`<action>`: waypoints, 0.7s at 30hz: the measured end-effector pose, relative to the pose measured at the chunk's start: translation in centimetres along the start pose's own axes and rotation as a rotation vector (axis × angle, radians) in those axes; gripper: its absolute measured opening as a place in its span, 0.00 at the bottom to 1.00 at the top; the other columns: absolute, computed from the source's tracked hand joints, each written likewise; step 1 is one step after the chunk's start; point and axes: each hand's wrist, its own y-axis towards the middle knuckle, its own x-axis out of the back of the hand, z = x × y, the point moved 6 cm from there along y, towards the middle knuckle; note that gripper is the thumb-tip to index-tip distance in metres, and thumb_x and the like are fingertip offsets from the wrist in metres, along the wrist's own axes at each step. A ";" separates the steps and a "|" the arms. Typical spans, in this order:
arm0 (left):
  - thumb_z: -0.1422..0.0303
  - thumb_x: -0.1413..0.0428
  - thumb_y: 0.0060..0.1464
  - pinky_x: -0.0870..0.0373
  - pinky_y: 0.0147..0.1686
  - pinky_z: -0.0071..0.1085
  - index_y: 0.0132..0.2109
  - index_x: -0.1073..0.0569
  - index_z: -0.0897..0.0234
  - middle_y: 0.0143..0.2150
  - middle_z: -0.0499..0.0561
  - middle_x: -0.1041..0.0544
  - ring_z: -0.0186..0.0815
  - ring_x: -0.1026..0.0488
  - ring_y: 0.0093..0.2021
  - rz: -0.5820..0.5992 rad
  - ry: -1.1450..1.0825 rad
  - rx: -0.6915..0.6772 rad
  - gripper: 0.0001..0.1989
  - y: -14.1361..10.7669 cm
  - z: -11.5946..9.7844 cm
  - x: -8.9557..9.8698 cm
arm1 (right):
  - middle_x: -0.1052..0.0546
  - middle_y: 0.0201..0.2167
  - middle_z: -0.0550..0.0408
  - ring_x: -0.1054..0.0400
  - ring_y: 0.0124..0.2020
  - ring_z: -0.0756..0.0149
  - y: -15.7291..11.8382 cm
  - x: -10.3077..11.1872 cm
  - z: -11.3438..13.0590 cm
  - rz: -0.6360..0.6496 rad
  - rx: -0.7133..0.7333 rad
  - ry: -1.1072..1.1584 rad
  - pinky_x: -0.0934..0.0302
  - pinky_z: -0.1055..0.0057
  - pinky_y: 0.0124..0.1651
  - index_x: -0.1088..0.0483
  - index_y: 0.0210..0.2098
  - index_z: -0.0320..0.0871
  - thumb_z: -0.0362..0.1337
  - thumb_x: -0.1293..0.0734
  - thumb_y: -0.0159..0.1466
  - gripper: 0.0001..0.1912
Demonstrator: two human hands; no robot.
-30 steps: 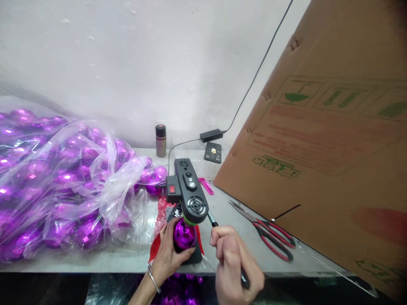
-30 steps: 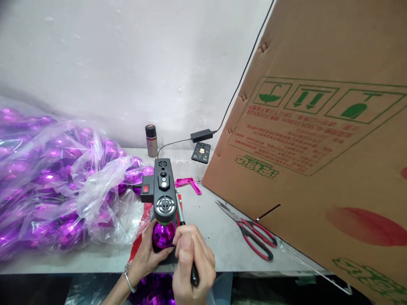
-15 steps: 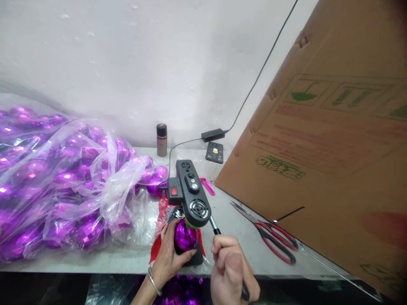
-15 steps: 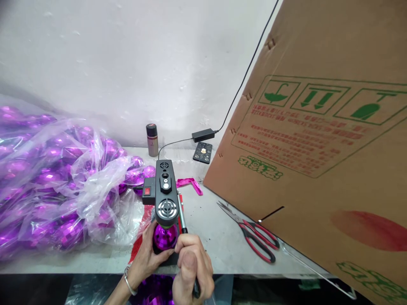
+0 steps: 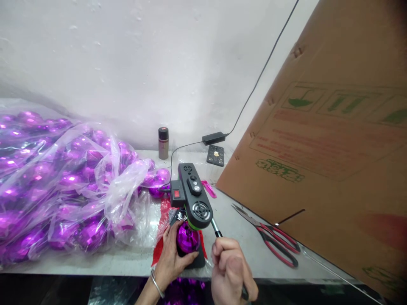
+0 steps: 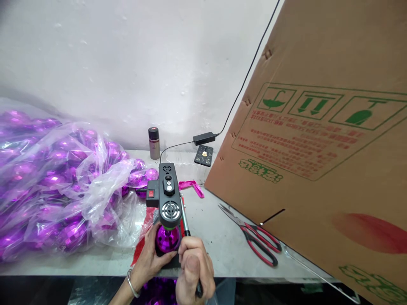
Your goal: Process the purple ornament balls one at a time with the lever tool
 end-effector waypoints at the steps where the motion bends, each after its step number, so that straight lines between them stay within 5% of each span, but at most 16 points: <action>1: 0.59 0.28 0.50 0.40 0.77 0.68 0.72 0.29 0.60 0.73 0.65 0.24 0.65 0.31 0.76 0.001 0.004 0.001 0.43 0.0 0.1 0.0 | 0.37 0.21 0.64 0.38 0.21 0.73 -0.1 0.1 -0.1 -0.004 -0.005 0.000 0.45 0.75 0.22 0.40 0.24 0.46 0.39 0.39 0.82 0.27; 13: 0.63 0.28 0.48 0.41 0.78 0.70 0.72 0.29 0.61 0.72 0.66 0.24 0.66 0.31 0.76 -0.006 -0.021 -0.020 0.44 0.1 0.0 -0.3 | 0.31 0.23 0.61 0.38 0.21 0.72 -1.4 0.4 -1.4 -0.135 -0.094 0.028 0.45 0.72 0.23 0.37 0.22 0.46 0.41 0.37 0.81 0.28; 21: 0.65 0.27 0.48 0.43 0.79 0.71 0.73 0.28 0.62 0.73 0.66 0.24 0.66 0.31 0.76 0.027 0.003 -0.018 0.45 0.6 -0.2 -0.8 | 0.28 0.25 0.59 0.36 0.22 0.71 -2.8 2.0 -3.9 -0.080 -0.074 0.035 0.42 0.73 0.26 0.40 0.23 0.46 0.42 0.35 0.80 0.27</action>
